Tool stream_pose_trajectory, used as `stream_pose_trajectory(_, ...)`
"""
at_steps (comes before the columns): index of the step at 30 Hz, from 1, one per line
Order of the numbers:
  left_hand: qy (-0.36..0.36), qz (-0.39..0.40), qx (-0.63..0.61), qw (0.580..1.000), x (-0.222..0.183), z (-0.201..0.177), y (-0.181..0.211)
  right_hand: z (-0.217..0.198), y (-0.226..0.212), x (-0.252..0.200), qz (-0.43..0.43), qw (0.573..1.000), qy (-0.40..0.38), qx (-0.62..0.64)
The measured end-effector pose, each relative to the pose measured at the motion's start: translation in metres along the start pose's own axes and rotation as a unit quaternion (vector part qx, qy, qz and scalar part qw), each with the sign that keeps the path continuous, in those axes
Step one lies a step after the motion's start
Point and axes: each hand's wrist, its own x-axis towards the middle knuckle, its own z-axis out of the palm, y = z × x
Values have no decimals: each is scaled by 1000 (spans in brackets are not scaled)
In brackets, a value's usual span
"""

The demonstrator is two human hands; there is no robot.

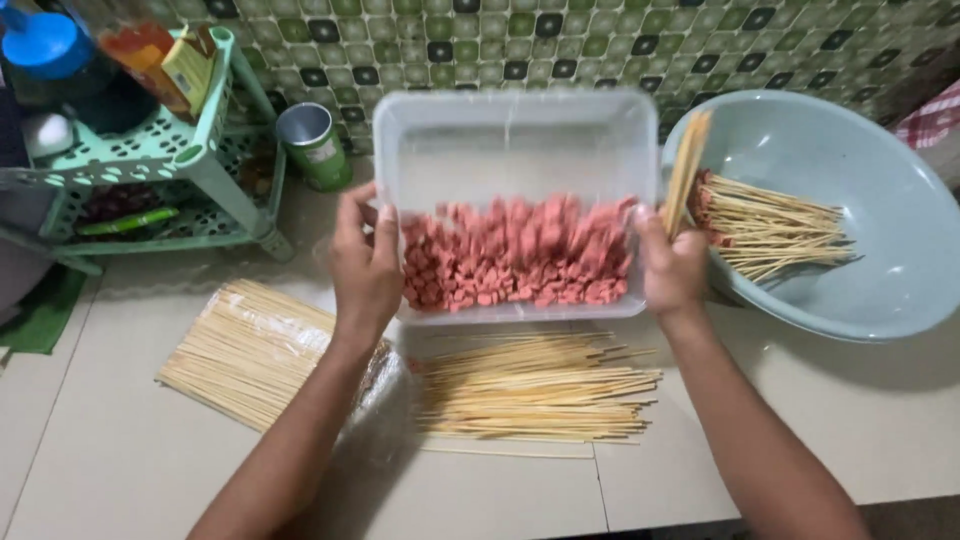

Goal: Skewering small pink food pieces onto wooden sticks and placing them in a bowl.

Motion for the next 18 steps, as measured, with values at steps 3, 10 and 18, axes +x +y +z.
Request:
stream_pose_trajectory(3, -9, -54, 2, 999, -2, 2, -23, -1, -2, -4, 30, 999, -7, -10)
stream_pose_trajectory(10, -23, -48, 28, 998, 18, 7, -22, 2, -5, 16, 33, 999, -24, 30)
stream_pose_trajectory(18, -11, -28, 13, 999, 23, 15, -46, 4, 25, 34, 14, 1000, -23, -8)
